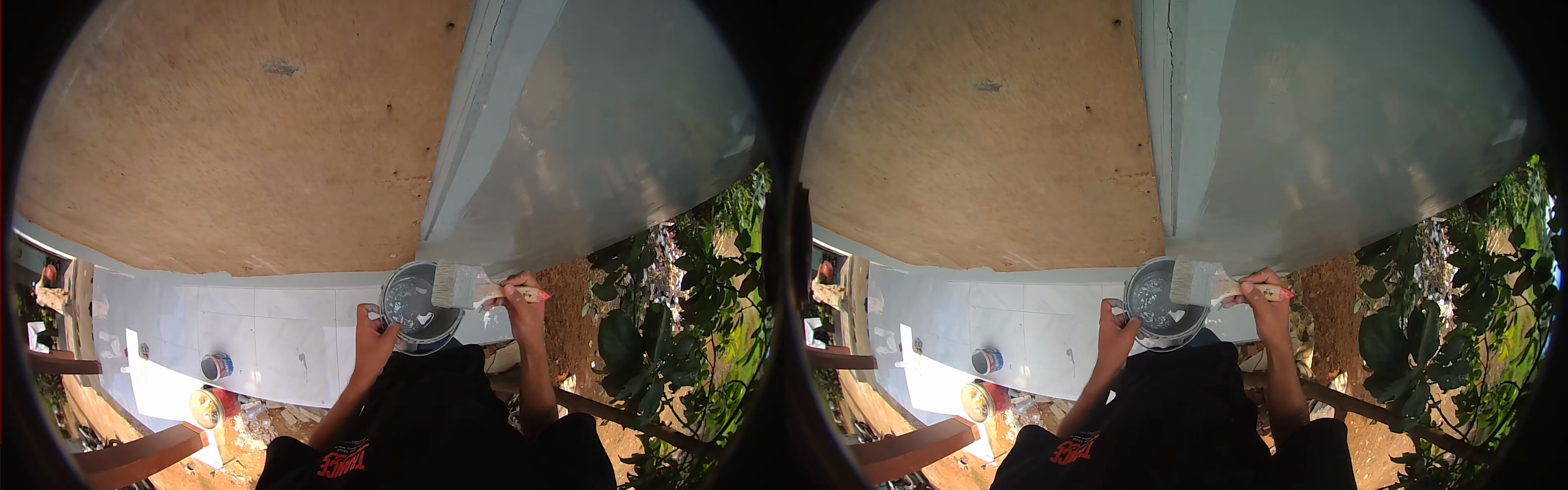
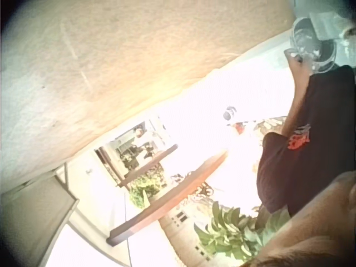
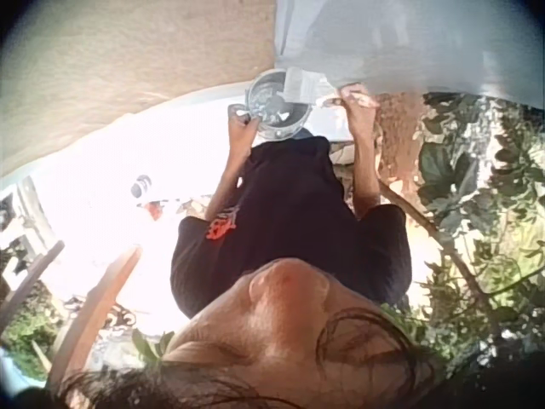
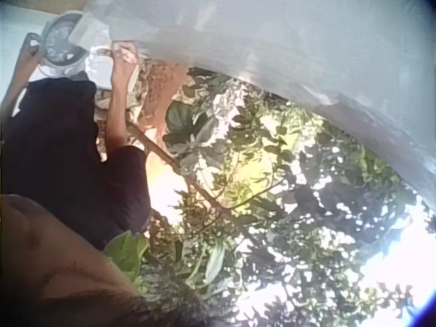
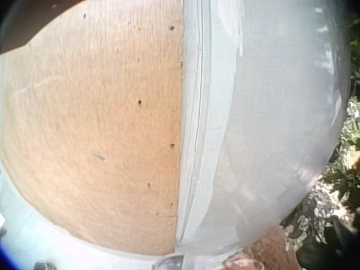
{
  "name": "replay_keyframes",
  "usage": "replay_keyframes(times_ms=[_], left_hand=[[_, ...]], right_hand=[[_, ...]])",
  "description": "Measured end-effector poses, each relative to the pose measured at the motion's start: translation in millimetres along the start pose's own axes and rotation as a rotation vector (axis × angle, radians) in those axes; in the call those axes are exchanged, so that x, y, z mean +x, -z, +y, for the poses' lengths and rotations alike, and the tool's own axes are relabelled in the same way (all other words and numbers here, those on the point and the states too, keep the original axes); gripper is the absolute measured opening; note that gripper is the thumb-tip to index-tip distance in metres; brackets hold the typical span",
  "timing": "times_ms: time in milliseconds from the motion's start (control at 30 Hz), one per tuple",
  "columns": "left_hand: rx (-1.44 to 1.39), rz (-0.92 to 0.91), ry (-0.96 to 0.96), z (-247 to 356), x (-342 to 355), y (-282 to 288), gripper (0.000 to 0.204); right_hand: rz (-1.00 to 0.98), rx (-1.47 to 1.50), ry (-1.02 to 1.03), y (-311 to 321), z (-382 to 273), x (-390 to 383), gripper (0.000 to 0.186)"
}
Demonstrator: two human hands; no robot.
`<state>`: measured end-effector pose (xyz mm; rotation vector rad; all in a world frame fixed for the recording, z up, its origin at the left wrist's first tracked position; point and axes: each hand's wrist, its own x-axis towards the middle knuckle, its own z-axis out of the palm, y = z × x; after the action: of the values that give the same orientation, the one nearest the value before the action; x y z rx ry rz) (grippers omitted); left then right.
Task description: The person paints a wall with a paint brush, dipping the brush into a paint bucket and applying paint to the wall in strokes.
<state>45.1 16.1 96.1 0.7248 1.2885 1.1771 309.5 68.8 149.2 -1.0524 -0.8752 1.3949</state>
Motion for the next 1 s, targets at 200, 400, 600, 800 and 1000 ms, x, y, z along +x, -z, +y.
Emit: replay_keyframes(times_ms=[200,400,600,800,1000], left_hand=[[-0.007,-0.029,0.015,9.5,6.5,-13.6,0.041],[-0.017,-0.025,0.043,6.5,13.5,-21.6,0.041],[-0.006,0.024,0.042,-4.1,13.3,-17.8,0.041],[-0.074,0.077,0.035,-14.2,12.3,-10.7,0.039],[-0.023,0.118,0.02,-32.8,14.9,3.4,0.04]], right_hand=[[-0.045,0.015,0.51,0.6,-70.4,29.6,0.013],[-0.067,-0.34,1.101,-23.4,-132.9,60.7,0.018],[-0.1,-0.568,1.356,-34.0,-170.3,75.8,0.015],[-0.271,-0.52,1.258,-33.4,-200.1,63.5,0.014],[-0.654,-1.114,0.984,-47.6,-208.5,80.5,0.017]])
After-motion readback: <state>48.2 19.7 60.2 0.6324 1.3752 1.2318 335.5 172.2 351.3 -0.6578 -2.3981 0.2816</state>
